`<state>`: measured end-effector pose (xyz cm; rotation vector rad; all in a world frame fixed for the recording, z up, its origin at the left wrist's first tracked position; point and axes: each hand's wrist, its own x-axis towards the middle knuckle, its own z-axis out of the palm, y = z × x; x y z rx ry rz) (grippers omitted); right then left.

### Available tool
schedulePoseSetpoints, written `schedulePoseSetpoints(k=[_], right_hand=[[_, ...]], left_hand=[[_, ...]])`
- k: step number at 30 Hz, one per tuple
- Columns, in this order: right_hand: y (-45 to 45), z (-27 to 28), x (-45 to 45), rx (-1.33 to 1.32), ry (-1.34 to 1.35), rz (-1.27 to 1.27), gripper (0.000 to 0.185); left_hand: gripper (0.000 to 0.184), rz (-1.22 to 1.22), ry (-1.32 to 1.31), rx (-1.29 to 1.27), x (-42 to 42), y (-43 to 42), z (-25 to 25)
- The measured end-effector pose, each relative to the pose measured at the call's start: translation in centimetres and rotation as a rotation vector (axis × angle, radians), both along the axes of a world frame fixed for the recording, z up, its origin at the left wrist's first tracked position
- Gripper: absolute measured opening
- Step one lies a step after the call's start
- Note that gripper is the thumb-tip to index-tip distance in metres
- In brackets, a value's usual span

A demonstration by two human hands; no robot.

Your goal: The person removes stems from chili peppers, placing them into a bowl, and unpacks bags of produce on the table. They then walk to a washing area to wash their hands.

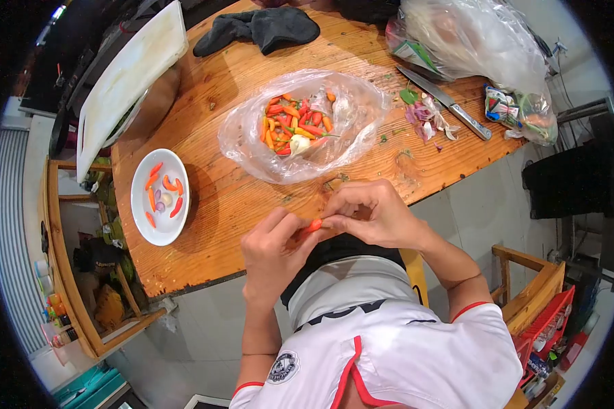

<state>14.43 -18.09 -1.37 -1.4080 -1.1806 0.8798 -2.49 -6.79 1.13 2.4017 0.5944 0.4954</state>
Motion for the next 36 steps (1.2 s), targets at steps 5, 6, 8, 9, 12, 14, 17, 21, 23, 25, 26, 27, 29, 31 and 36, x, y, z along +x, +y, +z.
schedulePoseSetpoints(k=[5,6,8,9,12,14,17,21,23,25,26,27,29,31,36], right_hand=[[0.1,0.1,-0.2,0.153,-0.187,-0.068,0.013],[0.2,0.0,-0.4,0.132,-0.158,-0.067,0.012],[0.3,0.0,-0.4,0.098,-0.110,-0.068,0.013],[0.2,0.1,-0.4,0.050,-0.102,-0.057,0.016],[0.1,-0.1,-0.5,0.010,-0.059,-0.050,0.018],[0.2,-0.1,-0.8,0.033,-0.064,-0.066,0.019],[0.4,-0.1,-1.0,0.060,-0.121,-0.068,0.016],[0.5,0.1,-1.1,0.036,-0.217,-0.060,0.014],[0.5,-0.1,-1.2,0.081,-0.232,-0.072,0.014],[0.3,-0.3,-1.2,0.097,-0.260,-0.077,0.014],[0.3,-0.5,-1.3,0.092,-0.280,-0.075,0.013],[0.2,-0.5,-1.2,0.087,-0.301,-0.073,0.012],[0.1,-0.5,-1.3,0.073,-0.332,-0.080,0.011],[0.1,-0.5,-1.4,0.066,-0.358,-0.079,0.011],[0.0,-0.4,-0.9,0.058,-0.338,-0.038,0.011]], left_hand=[[0.018,0.020,-0.052,-0.231,0.0,0.2,-0.7],[0.018,0.017,-0.063,-0.168,0.0,0.2,-0.8],[0.018,0.006,-0.091,-0.034,0.0,0.4,-0.9],[0.018,0.015,-0.094,0.001,0.0,0.4,-0.9],[0.021,0.032,-0.095,0.090,-0.1,0.4,-0.8],[0.022,0.029,-0.086,0.130,-0.1,0.4,-0.7],[0.022,0.024,-0.092,0.179,0.0,0.4,-1.0],[0.015,0.005,-0.134,0.254,0.2,0.3,-1.0],[0.013,-0.003,-0.126,0.293,0.3,0.1,-1.1],[0.013,-0.010,-0.108,0.287,0.3,0.0,-1.0],[0.012,-0.015,-0.100,0.285,0.4,-0.1,-0.9],[0.012,-0.017,-0.095,0.287,0.4,-0.1,-1.0],[0.013,-0.018,-0.085,0.292,0.4,-0.2,-1.1],[0.013,-0.020,-0.083,0.291,0.4,-0.2,-1.1],[0.015,-0.027,-0.126,0.208,0.4,0.2,-1.2]])
